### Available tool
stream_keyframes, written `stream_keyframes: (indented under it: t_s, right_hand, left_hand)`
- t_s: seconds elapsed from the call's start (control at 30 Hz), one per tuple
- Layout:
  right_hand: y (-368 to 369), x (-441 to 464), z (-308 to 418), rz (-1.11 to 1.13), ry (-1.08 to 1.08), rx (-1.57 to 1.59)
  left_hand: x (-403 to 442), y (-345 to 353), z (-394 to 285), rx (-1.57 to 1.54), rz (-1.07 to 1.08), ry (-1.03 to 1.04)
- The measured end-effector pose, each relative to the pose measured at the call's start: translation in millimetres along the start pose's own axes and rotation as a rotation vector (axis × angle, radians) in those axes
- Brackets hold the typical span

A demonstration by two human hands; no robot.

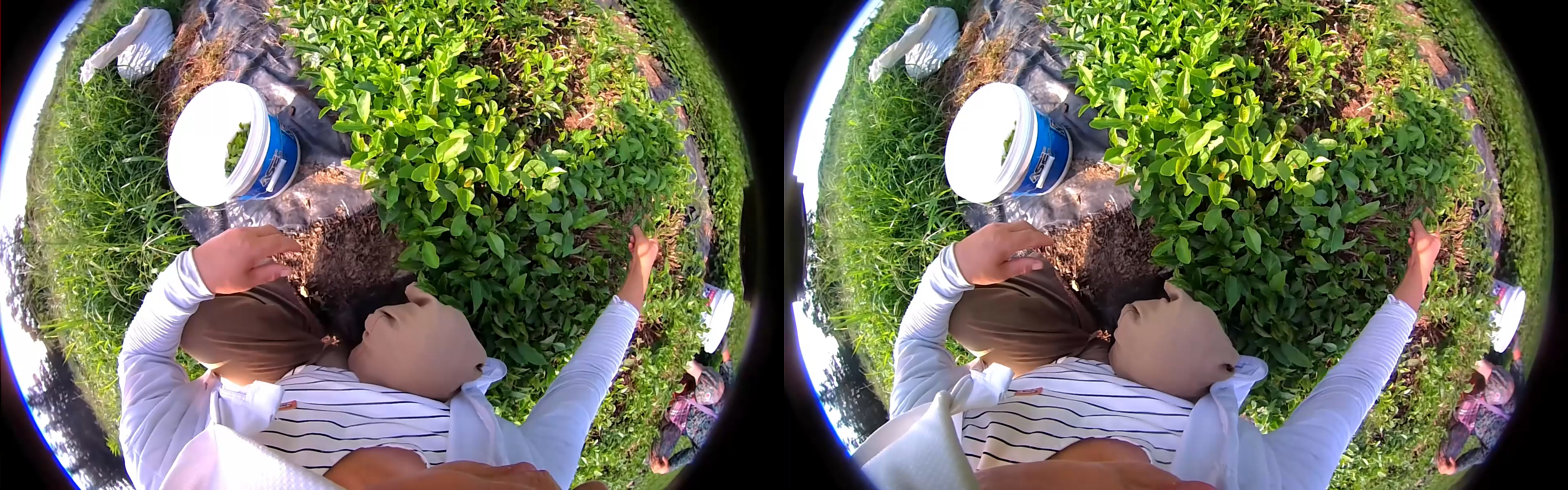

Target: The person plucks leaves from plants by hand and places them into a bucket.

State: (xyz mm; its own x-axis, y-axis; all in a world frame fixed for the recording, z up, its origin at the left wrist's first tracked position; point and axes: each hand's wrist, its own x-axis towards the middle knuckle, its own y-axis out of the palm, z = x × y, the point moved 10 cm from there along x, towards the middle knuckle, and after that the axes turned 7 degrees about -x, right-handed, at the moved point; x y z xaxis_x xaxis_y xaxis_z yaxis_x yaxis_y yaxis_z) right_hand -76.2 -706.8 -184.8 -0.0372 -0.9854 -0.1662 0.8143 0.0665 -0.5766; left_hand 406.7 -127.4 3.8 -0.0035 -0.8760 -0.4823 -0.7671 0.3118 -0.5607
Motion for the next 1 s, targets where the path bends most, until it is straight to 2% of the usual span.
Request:
stream_keyframes:
  t_s: [0.1,0.2,0.23,0.33,0.37,0.47,0.6,0.63,0.7,0.73,0.77,0.87,0.9,1.0]
  right_hand:
    - [20,4,24,0.011,-0.131,-0.39]
    - [10,4,48,-0.359,-0.553,-0.814]
    - [8,13,39,-0.299,-0.507,-0.787]
    - [0,34,-23,-0.098,-0.007,-0.163]
    - [0,35,-32,-0.067,0.045,-0.054]
    - [-2,13,-19,-0.147,0.03,0.139]
    - [10,4,-1,-0.007,-0.003,-0.053]
    - [9,18,-7,0.01,-0.027,-0.229]
    - [0,36,4,-0.15,-0.279,-0.709]
    - [7,19,33,-0.23,-0.409,-0.946]
    - [5,7,40,-0.177,-0.303,-0.936]
    - [-12,35,3,-0.307,-0.317,-0.984]
    - [-14,25,-22,-0.163,-0.016,-0.591]
    - [-22,25,-42,0.006,0.069,0.564]
  left_hand:
    - [-2,-1,0,0.016,-0.032,0.027]
    - [-4,-2,3,0.015,-0.021,-0.005]
    - [-4,-2,3,0.018,-0.016,-0.012]
    - [-4,-1,5,0.027,0.0,-0.03]
    - [-4,-1,6,0.03,0.004,-0.035]
    - [-2,-2,4,0.012,-0.001,-0.023]
    - [0,-1,4,0.009,0.011,-0.015]
    - [1,-1,4,0.008,0.009,-0.015]
    - [0,-1,4,0.007,0.004,-0.019]
    - [-1,-2,4,0.006,0.001,-0.023]
    - [-2,-2,3,0.005,-0.002,-0.027]
    - [-3,-2,5,0.007,-0.003,-0.042]
    - [-4,-2,6,0.01,-0.002,-0.048]
    - [-3,-2,8,0.008,-0.01,-0.026]
